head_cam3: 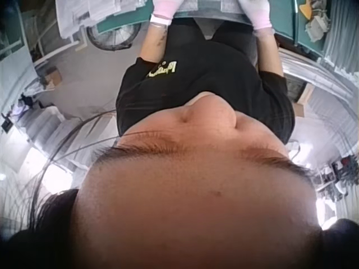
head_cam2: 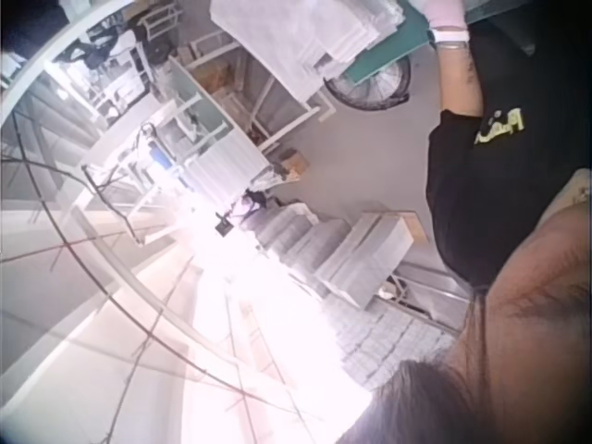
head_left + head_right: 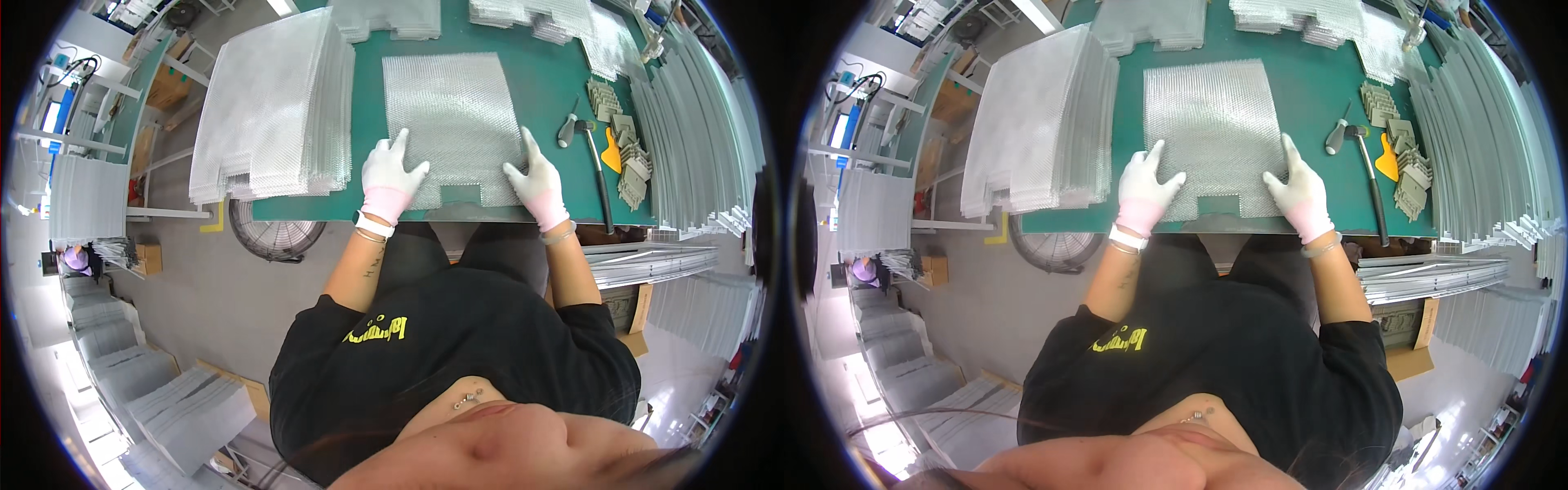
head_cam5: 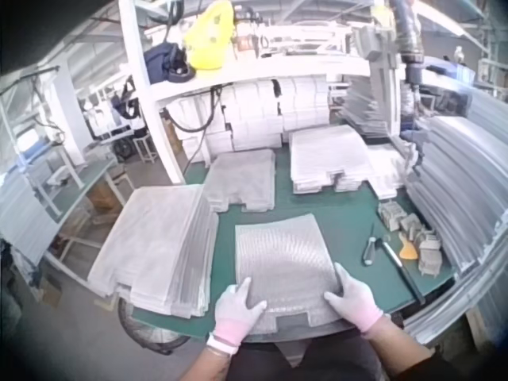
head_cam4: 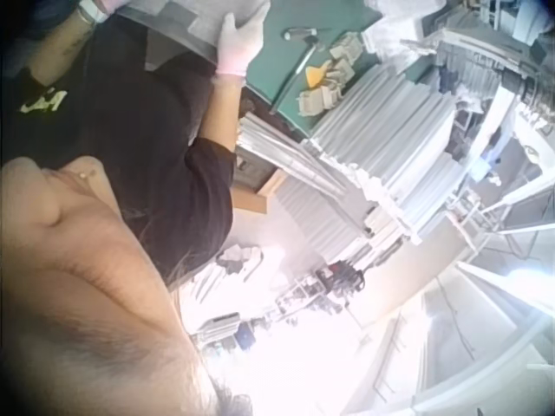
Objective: The person assembles air filters by placing mesh sheets onto a workbench, inserting plastic clips, and fitting metal frames. They use a handheld power tool to secure the components together. The process is repeated for multiple units, with finished filters stacked on the table.
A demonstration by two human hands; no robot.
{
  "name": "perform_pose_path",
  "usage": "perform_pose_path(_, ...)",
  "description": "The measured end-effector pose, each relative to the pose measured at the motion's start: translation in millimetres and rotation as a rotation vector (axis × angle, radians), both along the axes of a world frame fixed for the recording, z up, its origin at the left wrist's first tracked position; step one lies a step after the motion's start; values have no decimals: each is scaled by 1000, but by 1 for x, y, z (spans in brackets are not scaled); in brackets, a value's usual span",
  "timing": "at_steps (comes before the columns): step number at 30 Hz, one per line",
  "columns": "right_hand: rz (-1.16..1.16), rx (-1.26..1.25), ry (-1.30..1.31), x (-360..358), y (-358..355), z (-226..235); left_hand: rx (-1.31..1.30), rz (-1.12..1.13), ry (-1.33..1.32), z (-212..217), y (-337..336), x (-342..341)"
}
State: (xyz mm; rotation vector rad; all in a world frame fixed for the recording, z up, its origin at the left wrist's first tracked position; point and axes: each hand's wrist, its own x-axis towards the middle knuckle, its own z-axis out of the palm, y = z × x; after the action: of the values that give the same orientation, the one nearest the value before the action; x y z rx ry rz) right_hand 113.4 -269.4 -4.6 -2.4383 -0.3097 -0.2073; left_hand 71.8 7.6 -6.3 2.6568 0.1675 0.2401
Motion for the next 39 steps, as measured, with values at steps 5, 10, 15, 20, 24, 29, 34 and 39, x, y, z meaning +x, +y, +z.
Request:
perform_pose_path(5, 62, -27, 76, -1, -1, 1, 27, -7, 37, -2, 2, 0)
perform_pose_path(10, 112, -58, -14, 4, -7, -5, 45, -7, 61, -1, 2, 1)
perform_pose_path(15, 81, -255, 137, 0, -3, 18, -21, 16, 134, 8, 3, 5)
perform_pose_path(20, -69, -209, -68, 12, -72, 30, 126, -70, -50, 5, 10, 11)
perform_pose_path(24, -356, -558, -263, 8, -203, 24, 208, -254, 57, -10, 25, 23)
perform_pose_path(29, -283, -479, -236, 6, -257, -6, 270, -253, 126, 19, 5, 3)
perform_pose_path(34, -282, -400, -158, 6, -254, -2, 194, -116, -287, 27, -13, -37)
perform_pose_path(39, -443, -430, -315, 1, -247, -25, -70, -324, -540, 14, -16, -89)
